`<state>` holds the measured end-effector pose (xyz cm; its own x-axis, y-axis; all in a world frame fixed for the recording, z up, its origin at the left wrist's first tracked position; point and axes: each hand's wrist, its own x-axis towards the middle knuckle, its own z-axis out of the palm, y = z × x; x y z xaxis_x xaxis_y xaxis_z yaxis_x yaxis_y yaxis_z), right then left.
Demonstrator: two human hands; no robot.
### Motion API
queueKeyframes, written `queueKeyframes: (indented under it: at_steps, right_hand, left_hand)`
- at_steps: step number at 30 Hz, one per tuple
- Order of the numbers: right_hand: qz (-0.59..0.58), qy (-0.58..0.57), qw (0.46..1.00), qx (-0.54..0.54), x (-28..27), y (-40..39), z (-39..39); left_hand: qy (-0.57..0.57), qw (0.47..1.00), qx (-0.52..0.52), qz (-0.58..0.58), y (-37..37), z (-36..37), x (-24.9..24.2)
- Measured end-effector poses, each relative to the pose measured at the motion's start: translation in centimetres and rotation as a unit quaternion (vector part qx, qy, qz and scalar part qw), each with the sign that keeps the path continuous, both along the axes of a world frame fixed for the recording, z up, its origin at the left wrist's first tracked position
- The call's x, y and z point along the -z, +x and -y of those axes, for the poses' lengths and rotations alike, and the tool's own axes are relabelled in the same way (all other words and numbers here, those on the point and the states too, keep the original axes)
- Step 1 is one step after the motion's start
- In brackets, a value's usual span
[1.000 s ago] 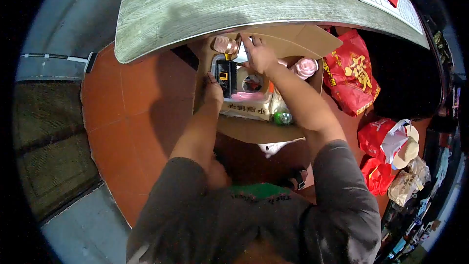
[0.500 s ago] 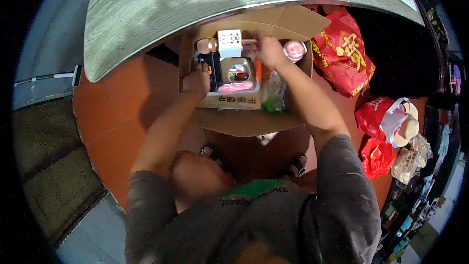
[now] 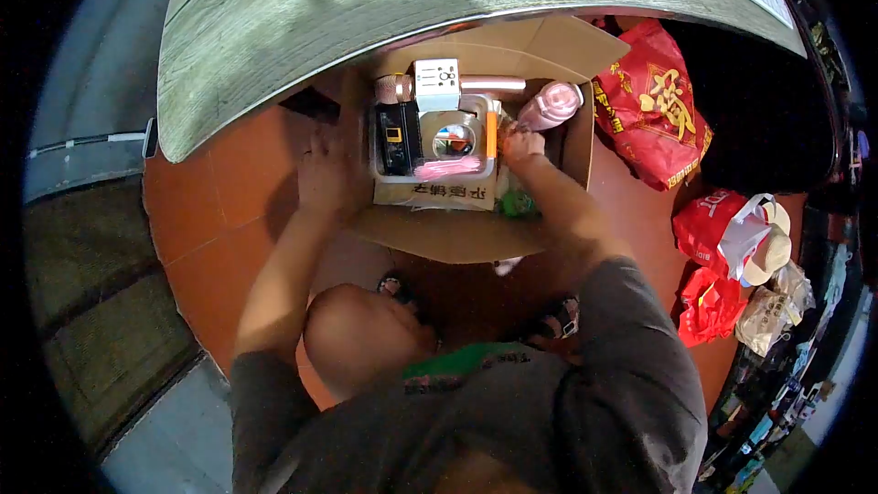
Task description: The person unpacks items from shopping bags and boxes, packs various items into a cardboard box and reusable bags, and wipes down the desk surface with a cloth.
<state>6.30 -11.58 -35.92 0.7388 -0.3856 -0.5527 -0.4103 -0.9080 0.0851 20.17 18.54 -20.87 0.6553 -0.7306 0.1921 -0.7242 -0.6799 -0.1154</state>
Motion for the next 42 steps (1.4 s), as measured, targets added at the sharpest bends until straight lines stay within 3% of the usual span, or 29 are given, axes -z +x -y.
queueKeyframes:
  at_steps: [1,2,3,5,6,7,10,11,13,16,19,22,23,24,25,27,29,31,33,35,37,39,42]
  right_hand:
    - [-0.033,0.010,0.999,-0.026,-4.3,0.3,-0.3]
    - [-0.064,0.018,0.996,-0.052,-6.7,0.6,-0.3]
    - [-0.070,0.016,0.993,-0.089,-7.4,0.5,-0.3]
    - [-0.046,-0.013,0.986,-0.160,-10.7,-0.4,-1.0]
    - [-0.019,-0.037,0.980,-0.193,-13.6,-1.0,-1.7]
    - [-0.041,-0.030,0.991,-0.121,-16.5,-0.4,-3.1]
    - [-0.015,-0.012,0.975,-0.221,-17.4,1.1,-5.6]
    - [0.067,-0.009,0.976,-0.209,-14.6,0.9,-6.3]
    - [0.066,0.035,0.961,-0.265,-8.0,1.4,-6.4]
    - [0.056,0.082,0.951,-0.292,-7.5,2.1,-6.6]
    - [0.189,0.072,0.952,-0.229,-4.4,2.2,-7.1]
    - [0.155,0.100,0.974,-0.129,-3.8,2.9,-7.1]
    - [0.195,0.122,0.967,-0.113,-4.4,2.5,-6.8]
    - [0.236,0.143,0.956,-0.098,-5.3,2.2,-6.5]
    - [0.201,0.148,0.964,-0.091,-7.1,2.2,-6.6]
    - [0.120,0.133,0.968,-0.175,-11.1,1.7,-6.5]
    - [0.087,0.159,0.959,-0.219,-14.9,1.1,-6.0]
    - [0.089,0.173,0.944,-0.267,-20.1,0.0,-5.7]
    - [0.067,0.193,0.934,-0.295,-24.8,-1.1,-4.9]
    - [0.046,0.215,0.928,-0.300,-29.7,-1.6,-4.5]
    - [0.022,0.242,0.929,-0.278,-34.1,-2.1,-4.6]
    - [0.112,0.302,0.908,-0.267,-37.1,-2.4,-4.3]
    - [0.252,0.387,0.849,-0.258,-41.8,-1.6,-4.4]
  left_hand:
    - [-0.040,0.999,-0.025,-0.022,0.9,-1.8,2.7]
    - [-0.156,0.968,-0.081,-0.177,2.1,-3.5,7.1]
    - [-0.265,0.898,-0.135,-0.324,3.2,-5.3,12.5]
    - [-0.313,0.825,-0.159,-0.443,3.4,-5.4,13.0]
    - [-0.260,0.855,-0.137,-0.427,1.9,-4.2,9.3]
    - [-0.204,0.882,-0.114,-0.410,1.0,-3.6,7.1]
    - [-0.095,0.880,-0.228,-0.407,1.8,-4.1,9.0]
    - [-0.069,0.876,-0.243,-0.410,2.0,-4.0,9.3]
    - [-0.040,0.880,-0.253,-0.401,2.3,-4.1,11.4]
    - [-0.086,0.921,-0.192,-0.328,3.2,-7.6,21.3]
    - [0.074,0.910,-0.128,-0.387,3.2,-6.9,18.9]
    - [0.190,0.949,-0.016,-0.252,2.0,-6.9,21.9]
    - [0.127,0.944,-0.080,-0.294,1.4,-6.1,20.3]
    - [0.055,0.932,-0.141,-0.329,0.9,-5.3,18.8]
    - [-0.125,0.846,-0.281,-0.436,-0.6,-4.0,14.3]
    - [-0.162,0.872,-0.212,-0.411,-1.8,-3.5,12.1]
    - [-0.219,0.832,-0.218,-0.461,-1.5,-4.8,19.0]
    - [-0.251,0.810,-0.236,-0.475,-1.5,-4.1,19.6]
    - [-0.259,0.811,-0.265,-0.453,-2.6,-2.0,14.7]
    - [-0.302,0.807,-0.262,-0.434,-0.7,-2.4,23.1]
    - [-0.280,0.818,-0.271,-0.423,0.0,-1.3,24.0]
    - [-0.191,0.840,-0.292,-0.416,-0.1,0.7,15.7]
    - [-0.151,0.897,-0.256,-0.328,-0.1,2.3,12.6]
